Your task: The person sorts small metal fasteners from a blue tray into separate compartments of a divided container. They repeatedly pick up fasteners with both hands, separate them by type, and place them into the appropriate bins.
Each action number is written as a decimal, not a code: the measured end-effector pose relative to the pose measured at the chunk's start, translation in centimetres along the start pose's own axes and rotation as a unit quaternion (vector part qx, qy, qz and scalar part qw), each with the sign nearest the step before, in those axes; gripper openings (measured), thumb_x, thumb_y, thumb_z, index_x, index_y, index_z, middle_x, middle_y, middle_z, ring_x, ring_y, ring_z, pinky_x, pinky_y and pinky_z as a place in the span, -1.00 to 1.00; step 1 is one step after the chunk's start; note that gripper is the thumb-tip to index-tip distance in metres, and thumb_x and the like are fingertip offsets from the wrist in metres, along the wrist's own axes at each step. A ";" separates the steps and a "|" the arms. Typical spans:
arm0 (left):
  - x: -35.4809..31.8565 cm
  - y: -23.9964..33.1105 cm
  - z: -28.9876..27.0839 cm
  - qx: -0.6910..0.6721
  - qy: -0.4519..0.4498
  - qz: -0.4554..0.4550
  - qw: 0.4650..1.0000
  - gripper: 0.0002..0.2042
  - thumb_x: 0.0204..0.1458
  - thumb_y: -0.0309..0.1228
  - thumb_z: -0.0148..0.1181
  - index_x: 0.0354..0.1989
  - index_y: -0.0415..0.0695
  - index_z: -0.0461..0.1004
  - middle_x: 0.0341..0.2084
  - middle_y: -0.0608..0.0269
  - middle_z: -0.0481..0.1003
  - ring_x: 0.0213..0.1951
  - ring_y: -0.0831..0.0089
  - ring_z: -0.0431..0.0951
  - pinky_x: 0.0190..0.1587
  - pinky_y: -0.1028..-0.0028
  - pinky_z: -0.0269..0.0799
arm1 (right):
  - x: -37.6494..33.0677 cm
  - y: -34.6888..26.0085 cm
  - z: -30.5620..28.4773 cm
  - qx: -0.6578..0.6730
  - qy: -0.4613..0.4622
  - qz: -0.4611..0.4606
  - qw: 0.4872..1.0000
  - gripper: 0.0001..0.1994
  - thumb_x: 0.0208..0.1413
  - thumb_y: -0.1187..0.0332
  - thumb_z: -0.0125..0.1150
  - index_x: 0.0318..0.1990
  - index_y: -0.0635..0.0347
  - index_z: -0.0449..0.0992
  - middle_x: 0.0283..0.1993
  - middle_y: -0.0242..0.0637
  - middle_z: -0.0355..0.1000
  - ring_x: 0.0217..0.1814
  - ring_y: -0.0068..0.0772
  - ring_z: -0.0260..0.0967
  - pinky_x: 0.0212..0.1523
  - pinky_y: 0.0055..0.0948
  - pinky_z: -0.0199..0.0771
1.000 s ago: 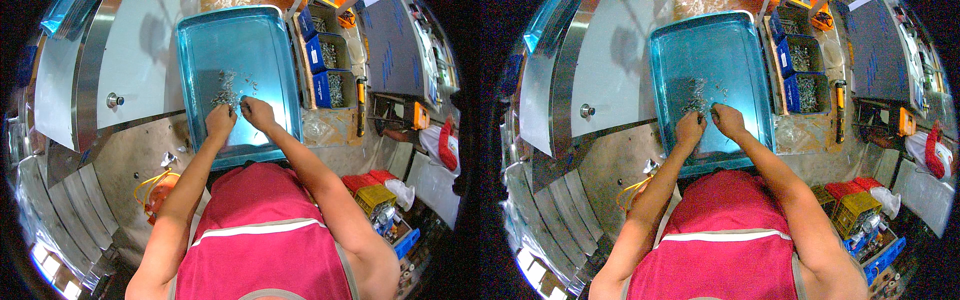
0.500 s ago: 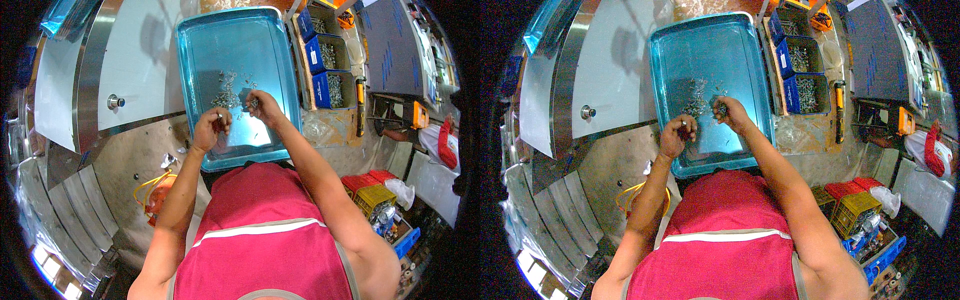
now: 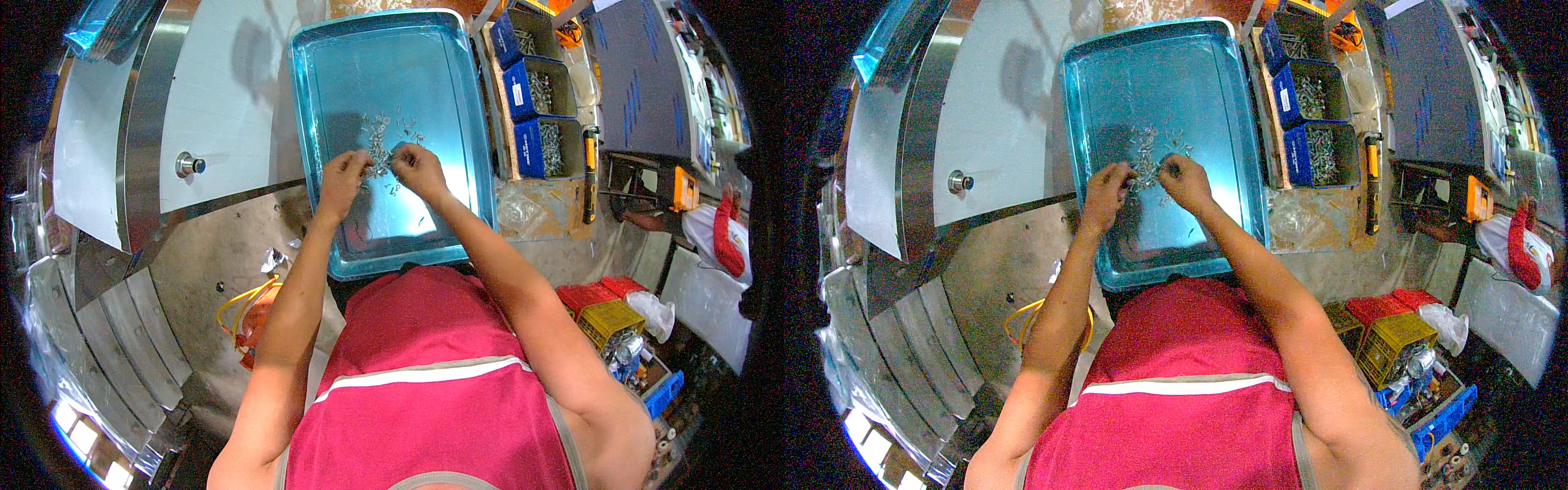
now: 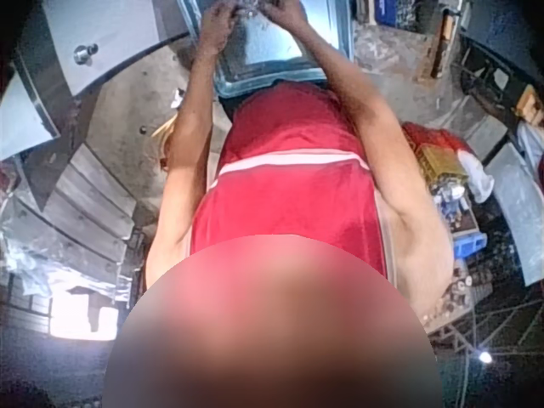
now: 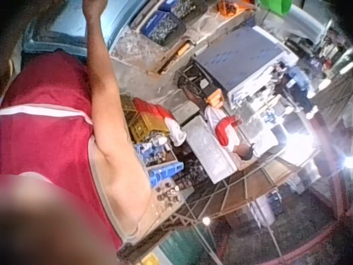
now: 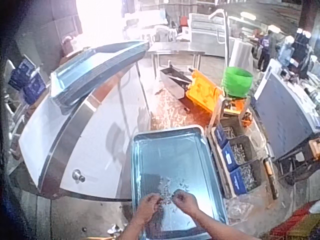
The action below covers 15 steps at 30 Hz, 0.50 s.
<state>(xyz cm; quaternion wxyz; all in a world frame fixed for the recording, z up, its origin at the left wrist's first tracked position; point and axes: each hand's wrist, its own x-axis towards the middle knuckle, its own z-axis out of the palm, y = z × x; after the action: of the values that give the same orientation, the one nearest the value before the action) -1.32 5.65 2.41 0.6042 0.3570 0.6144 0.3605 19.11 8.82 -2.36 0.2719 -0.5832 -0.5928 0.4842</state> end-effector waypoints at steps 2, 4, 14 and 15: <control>0.7 -0.5 0.8 0.276 0.065 0.097 0.954 -0.68 0.19 -0.18 0.19 -0.23 -0.23 0.62 -0.23 -0.02 0.63 -0.36 0.19 0.61 -0.27 0.24 0.51 | -0.1 0.1 -1.4 0.338 -0.067 0.203 0.917 -0.84 0.18 0.34 0.09 -0.41 0.17 0.46 -0.47 -0.29 0.48 -0.48 -0.42 0.44 -0.54 -0.47 0.44; 1.0 -1.1 1.5 0.339 0.060 0.115 0.932 -0.71 0.16 -0.19 0.24 -0.22 -0.20 0.64 -0.29 -0.02 0.63 -0.31 0.10 0.63 -0.20 0.20 0.51 | -0.6 0.1 -2.1 0.442 -0.068 0.214 0.868 -0.83 0.19 0.34 0.06 -0.42 0.16 0.44 -0.48 -0.30 0.47 -0.48 -0.47 0.43 -0.58 -0.51 0.41; 2.4 -1.7 3.4 0.516 -0.015 0.115 0.849 -0.73 0.09 -0.24 0.24 -0.09 -0.09 0.57 -0.21 -0.05 0.59 -0.12 -0.06 0.61 -0.10 -0.01 0.52 | -0.5 -0.5 -0.8 -0.130 -0.035 0.016 0.991 -0.76 0.05 0.22 0.34 -0.16 0.09 0.66 -0.19 -0.17 0.63 -0.14 -0.02 0.58 -0.13 -0.08 0.58; 2.3 -1.7 3.6 0.516 -0.020 0.103 0.850 -0.73 0.09 -0.24 0.24 -0.10 -0.09 0.56 -0.22 -0.06 0.59 -0.12 -0.07 0.60 -0.09 -0.01 0.51 | -0.6 -0.6 -0.5 -0.165 -0.043 0.019 0.985 -0.74 0.04 0.22 0.34 -0.12 0.06 0.66 -0.16 -0.17 0.62 -0.09 0.02 0.57 -0.08 -0.05 0.56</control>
<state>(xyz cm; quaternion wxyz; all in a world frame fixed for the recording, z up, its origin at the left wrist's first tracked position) 2.29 6.91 -0.27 0.3038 0.6860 0.6596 0.0446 19.41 8.53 -1.44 0.1369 -0.6104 -0.6642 0.4093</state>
